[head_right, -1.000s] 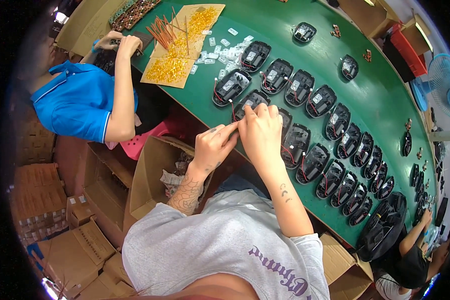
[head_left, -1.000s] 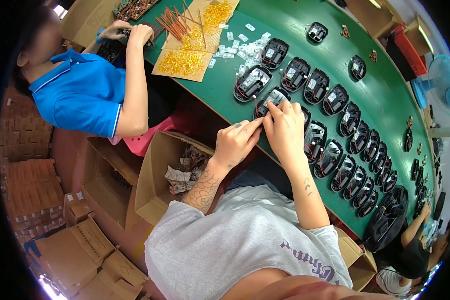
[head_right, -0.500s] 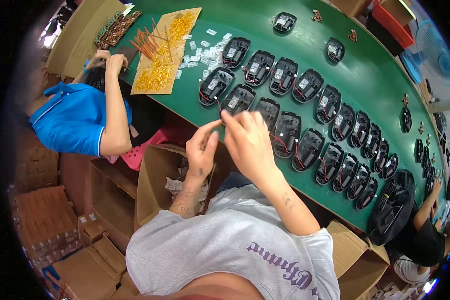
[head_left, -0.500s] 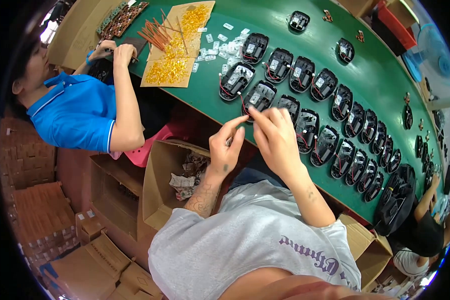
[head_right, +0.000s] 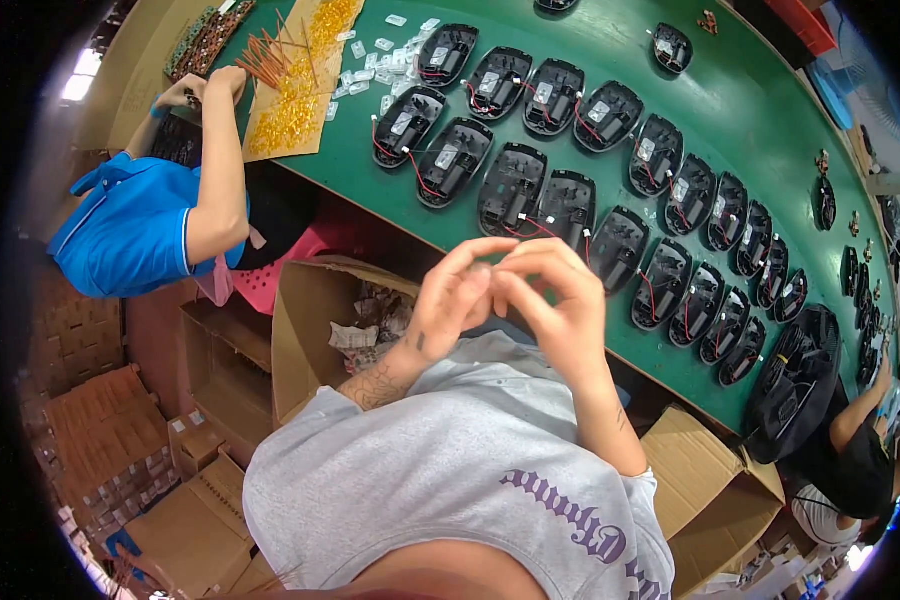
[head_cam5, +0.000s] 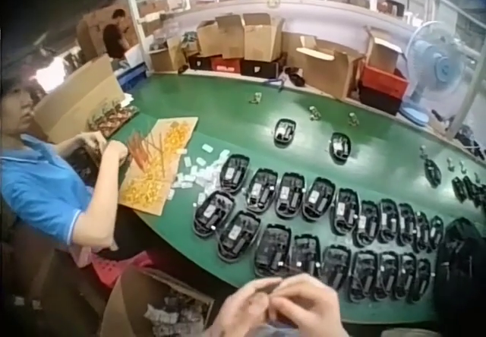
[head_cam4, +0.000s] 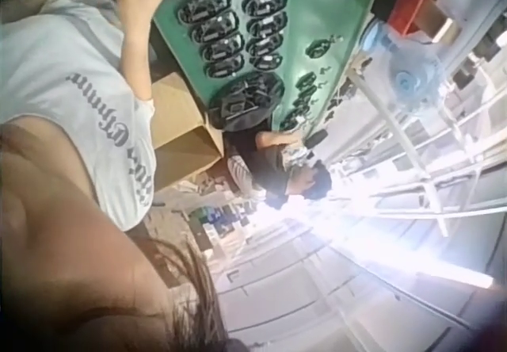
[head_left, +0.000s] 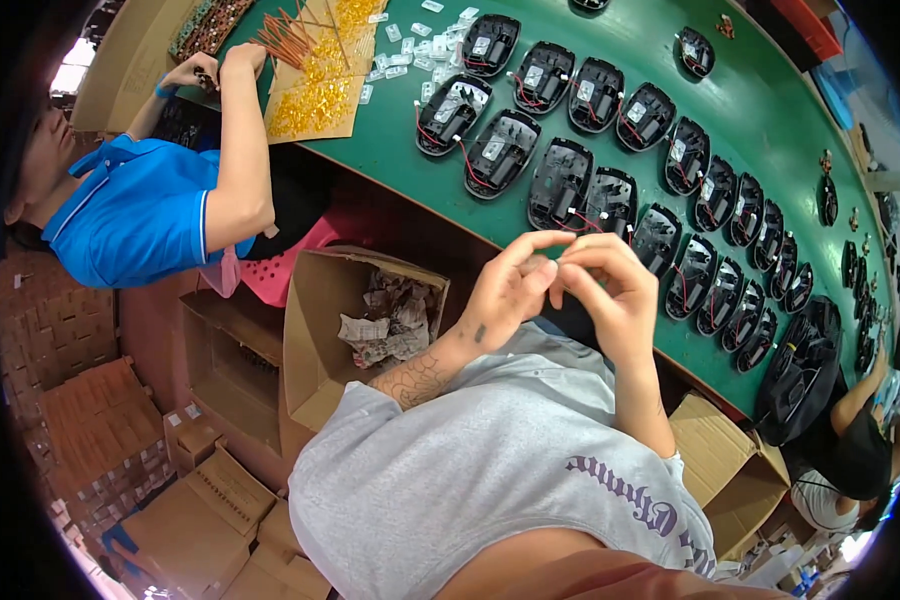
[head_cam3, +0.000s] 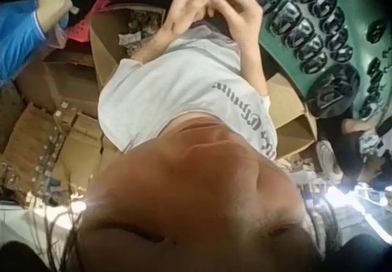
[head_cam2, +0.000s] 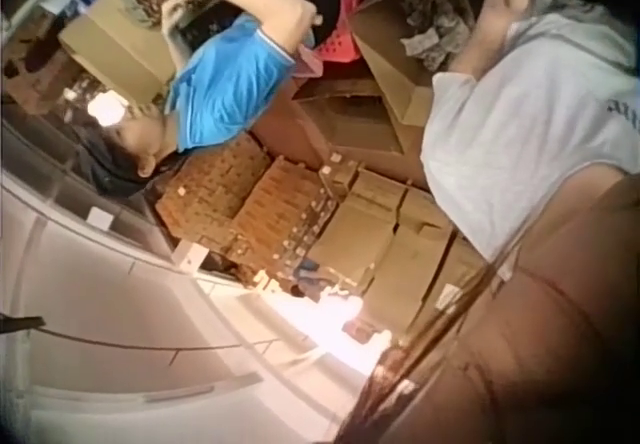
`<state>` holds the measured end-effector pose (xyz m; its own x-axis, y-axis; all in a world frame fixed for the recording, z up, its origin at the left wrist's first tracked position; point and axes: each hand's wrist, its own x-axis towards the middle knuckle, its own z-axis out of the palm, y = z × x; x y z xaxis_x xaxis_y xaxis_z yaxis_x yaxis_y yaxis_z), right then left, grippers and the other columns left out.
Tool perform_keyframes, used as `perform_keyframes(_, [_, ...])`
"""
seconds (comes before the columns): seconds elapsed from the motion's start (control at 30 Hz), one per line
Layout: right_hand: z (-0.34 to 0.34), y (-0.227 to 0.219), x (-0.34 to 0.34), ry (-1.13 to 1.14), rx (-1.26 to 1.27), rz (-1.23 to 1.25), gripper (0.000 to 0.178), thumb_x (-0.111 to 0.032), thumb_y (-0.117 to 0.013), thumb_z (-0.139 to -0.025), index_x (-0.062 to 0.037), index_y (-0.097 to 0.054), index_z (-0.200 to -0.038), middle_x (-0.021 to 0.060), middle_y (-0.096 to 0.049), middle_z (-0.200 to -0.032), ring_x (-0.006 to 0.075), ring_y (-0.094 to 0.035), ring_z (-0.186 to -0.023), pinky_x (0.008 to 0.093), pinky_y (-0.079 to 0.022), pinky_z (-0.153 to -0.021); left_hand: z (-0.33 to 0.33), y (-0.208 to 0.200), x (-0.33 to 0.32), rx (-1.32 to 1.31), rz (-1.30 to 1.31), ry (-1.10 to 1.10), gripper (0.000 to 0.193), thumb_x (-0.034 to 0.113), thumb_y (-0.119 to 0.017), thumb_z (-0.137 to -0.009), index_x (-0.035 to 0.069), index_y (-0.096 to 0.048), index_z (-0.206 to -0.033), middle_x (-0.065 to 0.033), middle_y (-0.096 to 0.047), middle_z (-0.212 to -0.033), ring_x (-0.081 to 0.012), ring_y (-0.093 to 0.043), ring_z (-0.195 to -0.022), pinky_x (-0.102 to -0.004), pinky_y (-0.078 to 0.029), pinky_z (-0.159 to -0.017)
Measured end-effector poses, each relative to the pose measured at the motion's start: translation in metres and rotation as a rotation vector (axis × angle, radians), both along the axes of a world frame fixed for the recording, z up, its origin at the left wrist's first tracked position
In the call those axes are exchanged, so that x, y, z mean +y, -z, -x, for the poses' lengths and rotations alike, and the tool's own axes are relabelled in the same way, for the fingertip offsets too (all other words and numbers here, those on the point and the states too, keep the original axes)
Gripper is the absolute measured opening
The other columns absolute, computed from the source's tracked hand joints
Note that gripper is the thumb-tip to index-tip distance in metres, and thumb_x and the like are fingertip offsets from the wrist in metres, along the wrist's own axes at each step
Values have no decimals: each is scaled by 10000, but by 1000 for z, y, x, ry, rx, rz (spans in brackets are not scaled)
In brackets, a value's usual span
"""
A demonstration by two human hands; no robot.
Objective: The recorder is assembling computer mice by inserting internal components into the bottom shells at a factory workstation.
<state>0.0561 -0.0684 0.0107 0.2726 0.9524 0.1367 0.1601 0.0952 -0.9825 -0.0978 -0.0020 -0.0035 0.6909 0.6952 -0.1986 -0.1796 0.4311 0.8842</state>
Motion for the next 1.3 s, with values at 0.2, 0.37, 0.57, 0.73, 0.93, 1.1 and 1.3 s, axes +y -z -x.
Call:
perform_keyframes(0.2, [-1, -2, -6, 119, 363, 110, 66, -34, -720, -907, 28, -712, -929, 75, -640, -1037, 113, -634, -872, 243, -518, -716, -3, 11, -2, 43, -211, -87, 227, 99, -713, -923, 29, -665, -1134, 25, -594, -806, 17, -429, -604, -169, -336, -524])
perform_keyframes(0.37, [2, 2, -13, 157, 464, 75, 83, -56, -710, -923, 23, -697, -945, 66, -649, -1038, 105, -644, -858, 237, -525, -684, -5, 8, 1, 78, -314, -116, 216, -2, -768, -840, 8, -689, -1040, 0, -645, -904, 4, -453, -627, -182, -380, -566])
perform_keyframes(0.57, [-11, 7, -22, -13, 331, 127, 114, -73, -684, -944, 29, -668, -991, 58, -681, -1017, 104, -656, -874, 244, -533, -707, 6, -21, 18, 263, -555, 126, 309, 20, -805, -788, 50, -734, -1087, 4, -660, -872, -20, -403, -561, -224, -336, -523])
perform_keyframes(0.73, [-23, 12, -33, -195, 463, 343, 108, -39, -660, -953, 51, -645, -1010, 89, -676, -1030, 110, -646, -876, 242, -533, -692, 13, -30, 22, 322, -635, 297, 319, 49, -812, -773, 73, -758, -1087, 3, -663, -834, -38, -385, -544, -240, -313, -503])
perform_keyframes(0.93, [-18, 27, -47, -278, 619, 404, 151, -81, -669, -952, 51, -674, -1026, 79, -722, -940, 129, -687, -837, 262, -547, -722, 11, -28, 32, 299, -664, 527, 270, 88, -803, -799, 67, -766, -1066, -5, -675, -797, -47, -397, -546, -242, -312, -497])
perform_keyframes(1.1, [-15, 45, -58, -164, 689, 336, 214, -89, -673, -950, 58, -670, -1105, 104, -727, -974, 158, -703, -856, 271, -552, -734, 2, -27, 32, 309, -671, 543, 228, 133, -783, -833, 92, -762, -1056, -10, -682, -821, -78, -443, -552, -242, -351, -496])
perform_keyframes(1.3, [-4, 43, -68, -52, 829, 264, 282, -77, -671, -942, 43, -655, -1197, 121, -720, -1048, 176, -702, -917, 288, -555, -768, -2, -22, 41, 394, -712, 166, 214, 86, -825, -791, 46, -772, -994, 0, -654, -811, -47, -415, -554, -238, -324, -501])
